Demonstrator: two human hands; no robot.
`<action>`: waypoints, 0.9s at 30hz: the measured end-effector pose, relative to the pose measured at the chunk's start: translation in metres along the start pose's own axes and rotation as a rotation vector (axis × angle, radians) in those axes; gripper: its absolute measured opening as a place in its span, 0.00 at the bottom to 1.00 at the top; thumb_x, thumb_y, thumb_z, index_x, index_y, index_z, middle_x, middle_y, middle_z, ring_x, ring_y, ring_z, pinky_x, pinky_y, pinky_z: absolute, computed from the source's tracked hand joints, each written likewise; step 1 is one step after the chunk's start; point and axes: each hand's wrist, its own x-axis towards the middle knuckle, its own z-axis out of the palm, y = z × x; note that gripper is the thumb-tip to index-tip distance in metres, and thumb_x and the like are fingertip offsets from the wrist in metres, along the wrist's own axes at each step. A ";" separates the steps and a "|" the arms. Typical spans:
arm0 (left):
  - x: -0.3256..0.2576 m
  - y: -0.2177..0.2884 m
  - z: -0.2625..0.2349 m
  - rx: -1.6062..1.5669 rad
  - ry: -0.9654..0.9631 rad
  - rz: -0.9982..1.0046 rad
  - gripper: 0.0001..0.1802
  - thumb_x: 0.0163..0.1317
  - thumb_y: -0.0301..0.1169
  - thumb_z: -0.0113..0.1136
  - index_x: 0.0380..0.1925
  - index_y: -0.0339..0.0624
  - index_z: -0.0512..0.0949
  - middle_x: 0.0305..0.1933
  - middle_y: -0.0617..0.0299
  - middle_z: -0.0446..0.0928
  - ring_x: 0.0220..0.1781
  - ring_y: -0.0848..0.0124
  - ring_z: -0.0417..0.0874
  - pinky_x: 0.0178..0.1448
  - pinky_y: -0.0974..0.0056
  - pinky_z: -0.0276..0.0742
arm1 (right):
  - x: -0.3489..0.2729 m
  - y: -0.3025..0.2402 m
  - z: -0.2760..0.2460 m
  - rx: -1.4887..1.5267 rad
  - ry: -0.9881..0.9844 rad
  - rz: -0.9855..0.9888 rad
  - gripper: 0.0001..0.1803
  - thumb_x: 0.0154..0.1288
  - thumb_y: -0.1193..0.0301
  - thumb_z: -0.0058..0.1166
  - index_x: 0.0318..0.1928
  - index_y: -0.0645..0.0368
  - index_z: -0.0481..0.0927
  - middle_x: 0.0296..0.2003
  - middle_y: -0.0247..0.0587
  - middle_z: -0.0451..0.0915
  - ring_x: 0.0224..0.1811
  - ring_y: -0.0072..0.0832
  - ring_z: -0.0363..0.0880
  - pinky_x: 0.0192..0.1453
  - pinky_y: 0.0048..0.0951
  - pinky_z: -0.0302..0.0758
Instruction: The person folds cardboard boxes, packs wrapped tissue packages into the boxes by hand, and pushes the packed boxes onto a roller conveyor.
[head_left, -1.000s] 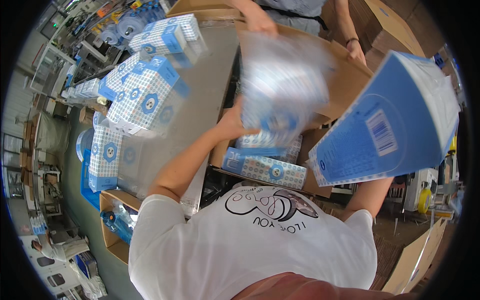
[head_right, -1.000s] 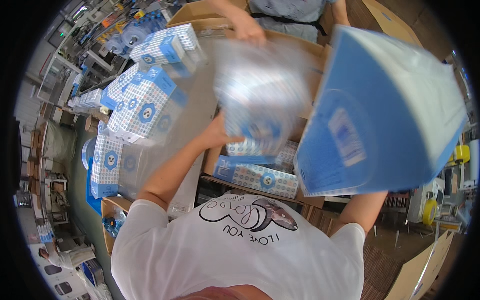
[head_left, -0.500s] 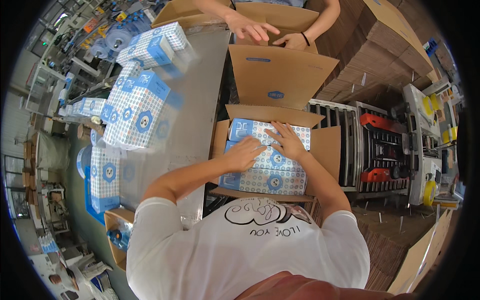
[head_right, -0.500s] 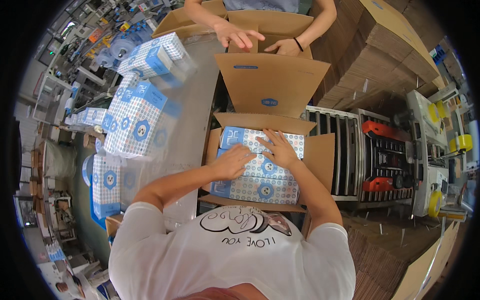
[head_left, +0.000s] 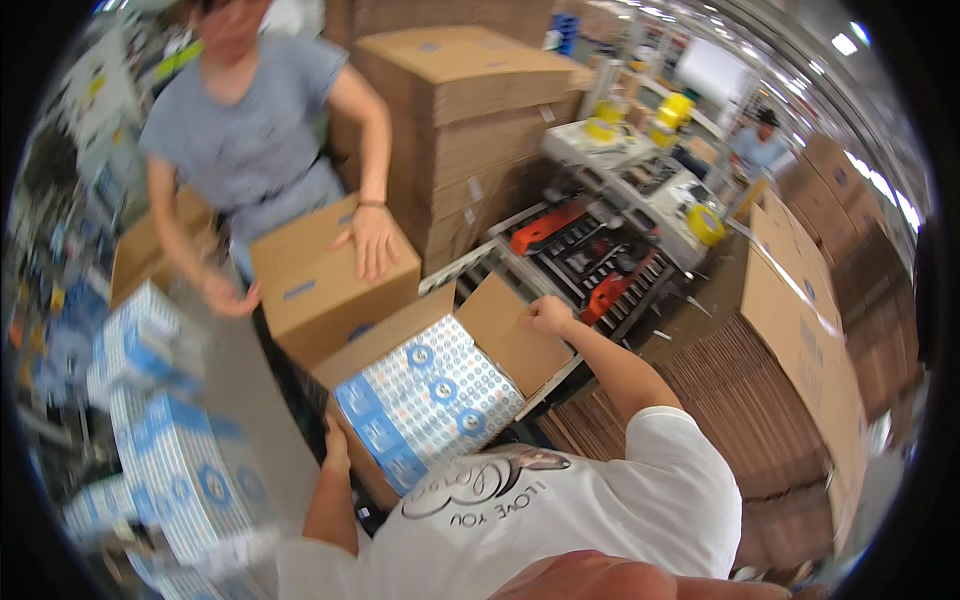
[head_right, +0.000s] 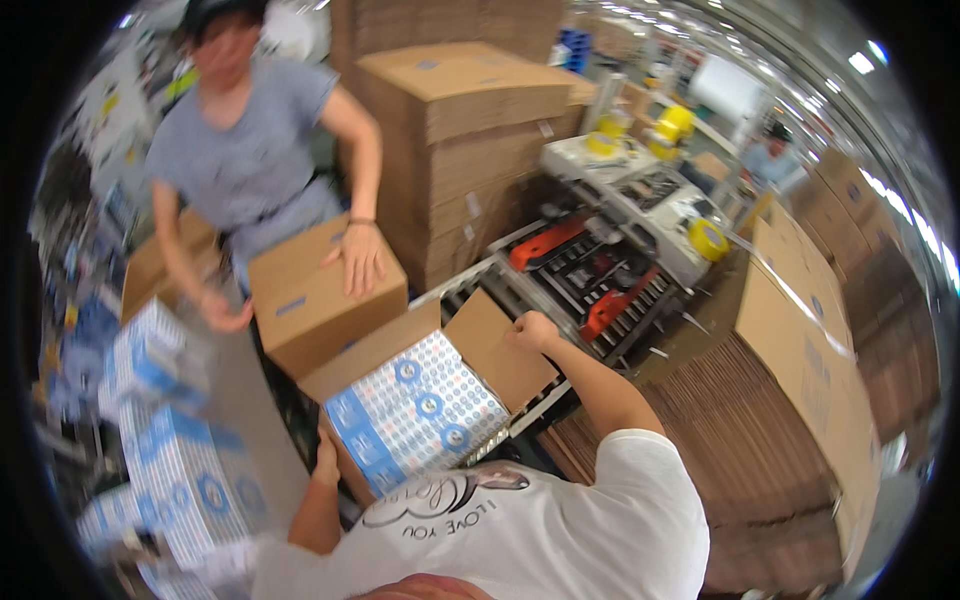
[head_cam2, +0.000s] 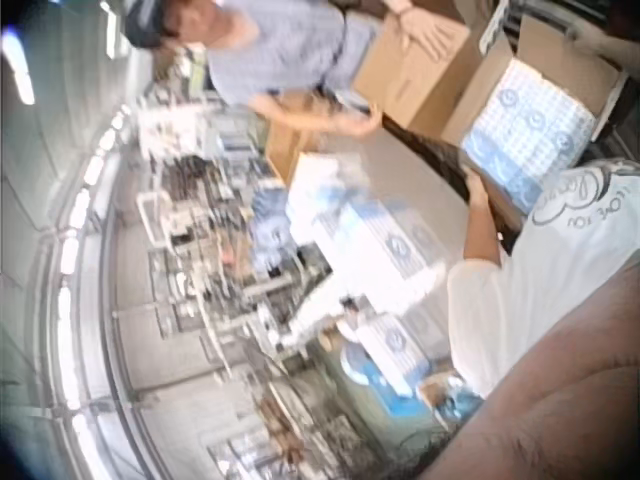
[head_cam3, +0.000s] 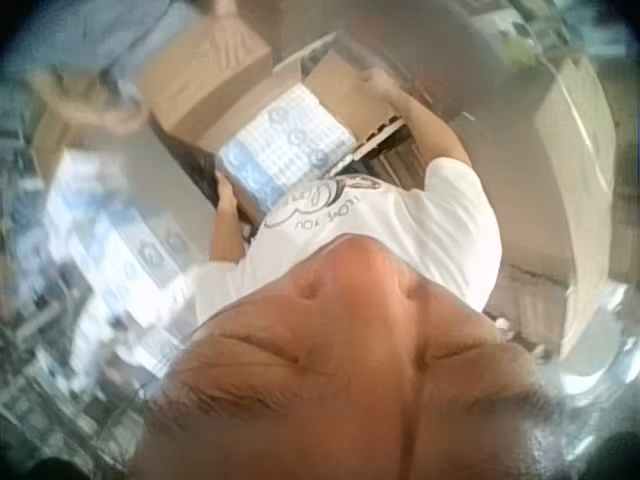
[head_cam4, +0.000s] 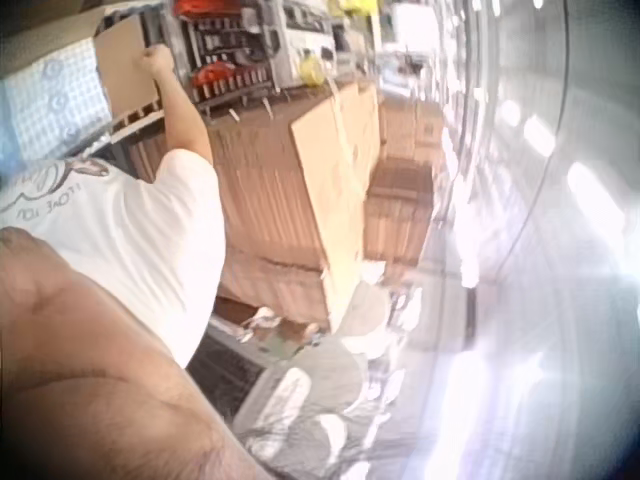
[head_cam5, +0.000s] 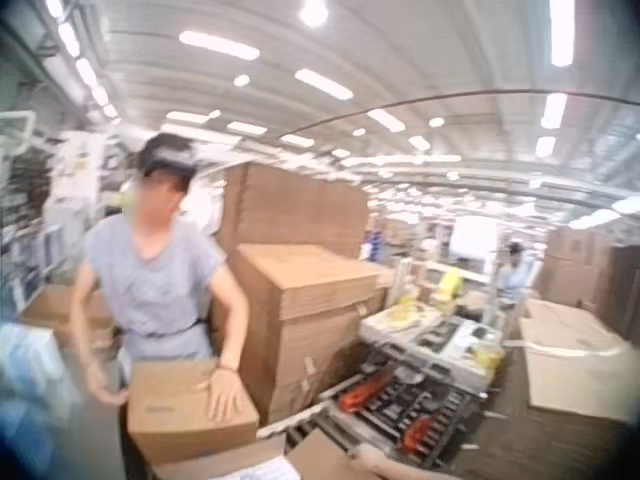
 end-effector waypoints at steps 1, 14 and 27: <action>0.005 0.009 0.006 0.304 0.243 0.055 0.44 0.65 0.62 0.47 0.58 0.24 0.70 0.55 0.40 0.77 0.55 0.53 0.79 0.56 0.57 0.75 | -0.003 0.001 -0.021 -0.034 0.045 0.049 0.14 0.50 0.60 0.60 0.32 0.56 0.85 0.30 0.46 0.84 0.36 0.42 0.83 0.40 0.40 0.77; -0.123 0.122 0.188 1.730 -0.562 0.677 0.52 0.63 0.64 0.45 0.71 0.31 0.48 0.73 0.24 0.32 0.75 0.31 0.29 0.76 0.41 0.26 | -0.051 -0.061 -0.005 0.089 -1.251 -0.587 0.47 0.58 0.43 0.60 0.67 0.63 0.60 0.62 0.48 0.70 0.65 0.38 0.66 0.66 0.37 0.64; -0.096 0.078 0.192 0.697 0.036 1.046 0.39 0.63 0.37 0.61 0.70 0.40 0.56 0.74 0.39 0.52 0.75 0.43 0.51 0.74 0.47 0.52 | 0.050 -0.052 -0.006 -0.157 0.353 -0.892 0.46 0.47 0.58 0.68 0.63 0.67 0.63 0.57 0.58 0.67 0.65 0.51 0.61 0.73 0.47 0.51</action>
